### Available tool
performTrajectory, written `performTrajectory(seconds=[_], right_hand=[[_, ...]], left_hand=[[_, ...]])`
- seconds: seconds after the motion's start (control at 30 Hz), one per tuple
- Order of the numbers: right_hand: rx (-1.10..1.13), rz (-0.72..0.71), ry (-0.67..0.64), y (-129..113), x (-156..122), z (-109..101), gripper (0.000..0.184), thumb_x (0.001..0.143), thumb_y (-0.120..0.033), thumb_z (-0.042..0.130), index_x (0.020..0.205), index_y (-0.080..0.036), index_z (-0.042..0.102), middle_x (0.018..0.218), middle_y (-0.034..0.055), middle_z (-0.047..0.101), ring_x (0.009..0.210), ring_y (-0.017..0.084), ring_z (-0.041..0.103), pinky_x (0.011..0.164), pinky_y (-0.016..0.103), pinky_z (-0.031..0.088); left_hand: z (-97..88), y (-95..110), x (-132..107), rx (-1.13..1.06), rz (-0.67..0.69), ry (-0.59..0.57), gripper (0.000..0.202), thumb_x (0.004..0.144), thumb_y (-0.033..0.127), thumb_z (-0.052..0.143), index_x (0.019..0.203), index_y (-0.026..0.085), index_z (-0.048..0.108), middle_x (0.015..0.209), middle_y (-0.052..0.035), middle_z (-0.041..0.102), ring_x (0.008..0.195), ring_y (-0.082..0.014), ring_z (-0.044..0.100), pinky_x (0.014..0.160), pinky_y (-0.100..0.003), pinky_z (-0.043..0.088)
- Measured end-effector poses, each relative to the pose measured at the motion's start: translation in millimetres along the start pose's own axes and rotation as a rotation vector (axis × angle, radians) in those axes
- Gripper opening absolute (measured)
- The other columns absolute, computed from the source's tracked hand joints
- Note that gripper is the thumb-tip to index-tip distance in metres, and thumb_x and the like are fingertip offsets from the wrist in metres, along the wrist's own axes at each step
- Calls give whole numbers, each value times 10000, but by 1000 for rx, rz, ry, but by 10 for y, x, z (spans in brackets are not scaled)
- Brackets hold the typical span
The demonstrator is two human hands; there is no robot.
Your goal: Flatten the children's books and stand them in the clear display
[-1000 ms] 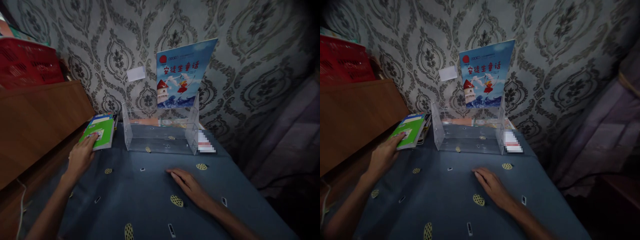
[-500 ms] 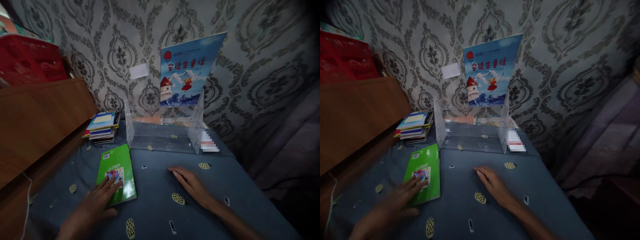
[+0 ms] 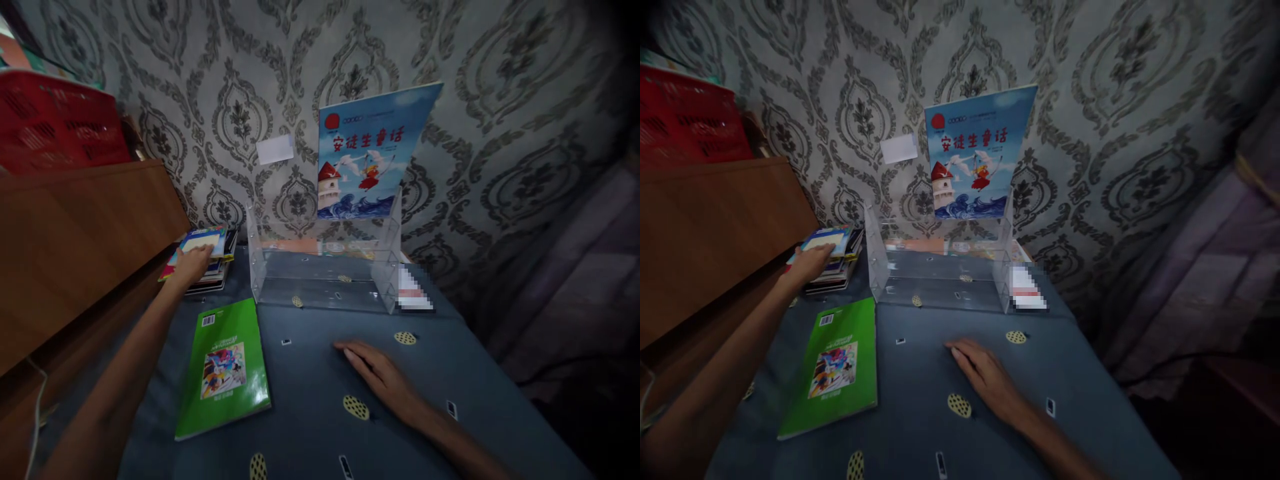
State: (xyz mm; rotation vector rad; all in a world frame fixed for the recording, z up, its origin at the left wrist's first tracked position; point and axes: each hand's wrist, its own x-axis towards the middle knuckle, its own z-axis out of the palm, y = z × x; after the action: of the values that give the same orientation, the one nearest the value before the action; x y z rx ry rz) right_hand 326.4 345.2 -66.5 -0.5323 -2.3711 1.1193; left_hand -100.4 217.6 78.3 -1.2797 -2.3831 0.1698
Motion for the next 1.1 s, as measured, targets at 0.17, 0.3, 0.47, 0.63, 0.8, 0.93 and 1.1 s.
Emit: performTrajectory(seconds=[0.17, 0.3, 0.47, 0.63, 0.8, 0.93, 1.1], right_hand=[[8, -3, -5, -7, 16, -2, 555, 990, -620, 369, 1153, -234, 733, 1195, 109, 723, 1132, 297, 660, 1026, 483, 512], [7, 6, -13, -45, 15, -11, 550, 993, -610, 363, 1162, -233, 726, 1198, 106, 721, 1141, 289, 653, 1037, 485, 500], [-13, -25, -33, -44, 14, 12, 492, 996, -560, 388, 1178, -241, 716, 1191, 101, 721, 1159, 282, 642, 1046, 495, 489], [-58, -61, -31, -92, 26, 39, 443, 997, -511, 408, 1165, -248, 723, 1155, 95, 733, 1119, 277, 649, 1018, 484, 507], [-62, -53, -37, -105, 20, 50, 409, 996, -475, 423, 1165, -241, 713, 1188, 97, 719, 1144, 274, 639, 1027, 479, 497], [-61, -79, -36, -87, 11, 49, 408, 1005, -462, 418, 1171, -220, 702, 1169, 105, 721, 1136, 266, 642, 1019, 467, 499], [-86, -112, -63, -78, 4, 55, 396, 1013, -447, 424, 1227, -229, 675, 1250, 95, 699, 1205, 263, 615, 1063, 480, 472]], left_hand=[[21, -92, -75, 35, 1, 7, 432, 928, 84, 321, 1264, 148, 584, 1149, -201, 719, 1052, -336, 681, 1033, -680, 337], [28, -96, -262, 15, 25, 24, 474, 950, 131, 336, 1399, 161, 481, 1388, -210, 588, 1242, -364, 578, 1057, -693, 309], [405, -95, -791, -275, 57, 140, 437, 994, 318, 354, 1363, 158, 526, 1450, -174, 525, 1352, -313, 476, 1131, -507, 350], [957, -12, -1298, -534, 40, 11, 508, 960, 442, 355, 1323, 153, 562, 1353, -143, 608, 1264, -277, 559, 1088, -442, 438], [1117, 54, -1452, -617, 66, -21, 538, 966, 467, 319, 1335, 173, 576, 1295, -123, 654, 1217, -267, 593, 1071, -448, 453], [1052, 124, -1527, -687, 75, -9, 579, 958, 509, 332, 1341, 151, 577, 1278, -139, 650, 1202, -276, 587, 1070, -459, 447], [929, 395, -1634, -744, 89, -6, 557, 952, 499, 363, 1324, 157, 597, 1296, -142, 638, 1222, -287, 559, 1083, -486, 428]])
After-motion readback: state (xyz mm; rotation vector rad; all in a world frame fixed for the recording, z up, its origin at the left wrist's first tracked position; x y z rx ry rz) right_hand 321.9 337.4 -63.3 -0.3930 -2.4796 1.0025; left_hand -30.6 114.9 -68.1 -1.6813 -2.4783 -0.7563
